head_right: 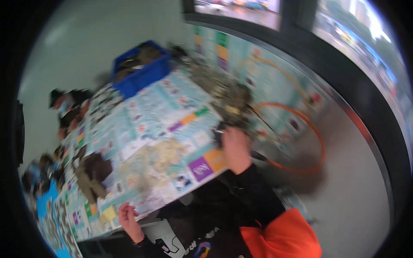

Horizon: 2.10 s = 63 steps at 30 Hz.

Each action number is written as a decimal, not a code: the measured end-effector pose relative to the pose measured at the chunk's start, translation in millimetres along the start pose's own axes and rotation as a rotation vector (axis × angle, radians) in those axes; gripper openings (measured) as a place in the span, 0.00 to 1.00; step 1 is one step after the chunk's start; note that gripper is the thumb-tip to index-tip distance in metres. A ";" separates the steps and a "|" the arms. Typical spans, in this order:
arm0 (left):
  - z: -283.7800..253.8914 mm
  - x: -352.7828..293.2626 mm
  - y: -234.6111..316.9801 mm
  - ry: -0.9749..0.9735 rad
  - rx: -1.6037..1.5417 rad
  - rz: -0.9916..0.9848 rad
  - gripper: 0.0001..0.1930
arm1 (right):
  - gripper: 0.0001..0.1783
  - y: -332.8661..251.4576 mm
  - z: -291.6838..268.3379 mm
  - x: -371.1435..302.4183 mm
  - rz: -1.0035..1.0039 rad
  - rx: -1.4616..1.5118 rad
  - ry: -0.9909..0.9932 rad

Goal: Apply adhesive to shoe upper components using a handheld glue gun.

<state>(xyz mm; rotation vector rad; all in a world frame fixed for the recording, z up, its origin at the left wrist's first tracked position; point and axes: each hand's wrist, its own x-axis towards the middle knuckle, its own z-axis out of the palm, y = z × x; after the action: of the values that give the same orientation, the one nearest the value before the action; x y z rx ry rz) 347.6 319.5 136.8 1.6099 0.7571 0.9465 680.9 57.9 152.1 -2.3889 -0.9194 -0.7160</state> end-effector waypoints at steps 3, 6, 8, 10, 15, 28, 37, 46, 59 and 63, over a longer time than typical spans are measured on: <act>1.0 -0.1 2.4 -0.046 0.042 -0.029 0.08 | 0.23 -44.5 -33.5 -39.1 0.010 0.465 -0.166; 14.9 5.7 -2.4 -0.122 0.029 -0.034 0.08 | 0.14 -30.5 -35.2 -105.3 -0.032 0.536 -0.761; 24.0 -5.6 13.5 -0.173 0.129 -0.015 0.10 | 0.13 -11.4 -23.2 -144.3 0.130 0.361 -1.034; 25.4 -11.7 20.6 -0.212 0.184 0.033 0.10 | 0.14 16.9 -12.0 -184.1 0.217 0.310 -1.089; 39.7 -21.4 35.1 -0.334 0.167 0.047 0.09 | 0.16 123.5 -35.7 -274.3 0.608 0.144 -1.076; 57.6 -32.7 42.3 -0.496 0.113 -0.069 0.05 | 0.32 208.8 -83.4 -451.1 1.056 0.100 -1.055; 70.0 -53.2 41.9 -0.542 0.082 -0.170 0.05 | 0.33 194.7 -34.9 -488.8 0.938 -0.169 -1.017; 85.0 -66.0 37.3 -0.570 0.104 -0.214 0.06 | 0.13 194.7 -33.1 -477.8 0.992 -0.308 -1.129; 119.5 -61.9 25.5 -0.797 0.098 -0.250 0.07 | 0.10 184.9 -144.3 -381.6 0.764 -0.304 -0.950; 121.0 -66.9 28.1 -0.735 0.089 -0.255 0.06 | 0.10 179.1 -129.5 -389.8 0.793 -0.270 -0.909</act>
<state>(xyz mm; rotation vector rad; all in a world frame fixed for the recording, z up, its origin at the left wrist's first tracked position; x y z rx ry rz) 421.4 199.2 137.2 1.7207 0.4664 0.1033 521.5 -316.7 -34.9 -2.9978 -0.0564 0.6291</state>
